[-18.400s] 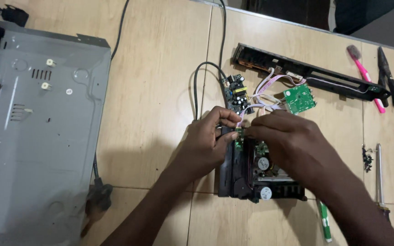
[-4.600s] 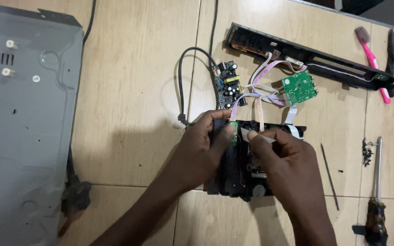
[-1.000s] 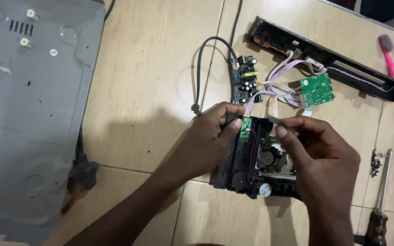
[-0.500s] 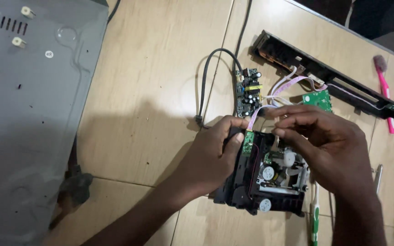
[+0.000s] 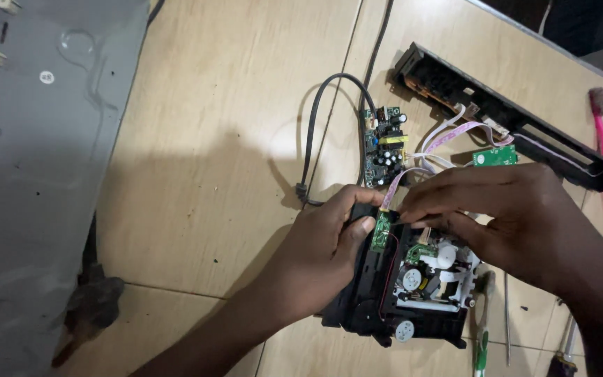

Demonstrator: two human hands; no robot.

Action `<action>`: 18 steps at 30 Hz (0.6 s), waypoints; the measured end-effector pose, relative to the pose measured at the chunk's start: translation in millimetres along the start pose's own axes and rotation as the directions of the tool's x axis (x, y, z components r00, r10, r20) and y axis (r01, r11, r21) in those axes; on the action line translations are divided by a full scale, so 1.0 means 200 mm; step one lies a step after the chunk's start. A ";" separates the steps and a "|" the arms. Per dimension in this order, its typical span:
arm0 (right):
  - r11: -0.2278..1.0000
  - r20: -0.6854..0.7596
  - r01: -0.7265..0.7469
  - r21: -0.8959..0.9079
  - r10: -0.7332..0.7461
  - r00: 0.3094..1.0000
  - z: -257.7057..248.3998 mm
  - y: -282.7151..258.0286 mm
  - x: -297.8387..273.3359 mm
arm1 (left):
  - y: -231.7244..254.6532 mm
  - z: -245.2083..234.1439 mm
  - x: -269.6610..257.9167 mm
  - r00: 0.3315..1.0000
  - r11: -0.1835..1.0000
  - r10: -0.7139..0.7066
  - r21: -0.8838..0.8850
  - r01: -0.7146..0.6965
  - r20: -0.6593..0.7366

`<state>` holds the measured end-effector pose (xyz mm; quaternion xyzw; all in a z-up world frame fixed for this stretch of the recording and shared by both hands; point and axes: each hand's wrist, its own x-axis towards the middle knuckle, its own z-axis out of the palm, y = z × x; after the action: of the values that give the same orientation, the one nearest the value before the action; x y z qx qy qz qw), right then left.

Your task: The person cleans the internal components of a disassembled electronic device, likely a DVD player, using a toothbrush. They scrub various parts including the circuit board and mechanical components. Later, they use a screwdriver to adjust or remove a small part from the device.

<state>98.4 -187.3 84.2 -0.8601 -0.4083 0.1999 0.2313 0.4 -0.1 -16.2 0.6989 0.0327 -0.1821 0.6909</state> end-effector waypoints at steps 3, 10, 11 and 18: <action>0.999 0.006 0.024 -0.036 -0.024 1.000 0.01 0.02 -0.01 | -0.03 0.00 0.00 0.998 0.998 0.067 -0.012 -0.067 -0.010; 0.997 -0.046 0.070 0.010 -0.069 0.997 0.04 0.01 -0.02 | -0.01 -0.01 0.00 0.999 0.999 0.024 -0.046 -0.023 0.022; 0.996 -0.045 0.084 0.004 -0.084 0.995 0.04 0.01 -0.02 | -0.02 0.00 0.01 0.999 0.998 0.039 -0.055 -0.038 0.010; 0.965 -0.085 0.126 -0.230 -0.149 0.985 0.08 0.05 -0.08 | -0.01 -0.01 -0.01 0.998 0.995 0.062 -0.079 -0.060 0.021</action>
<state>85.4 -201.9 67.8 -0.8594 -0.4745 0.0921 0.1667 -0.8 1.4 -17.4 0.6699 0.0104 -0.1676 0.7232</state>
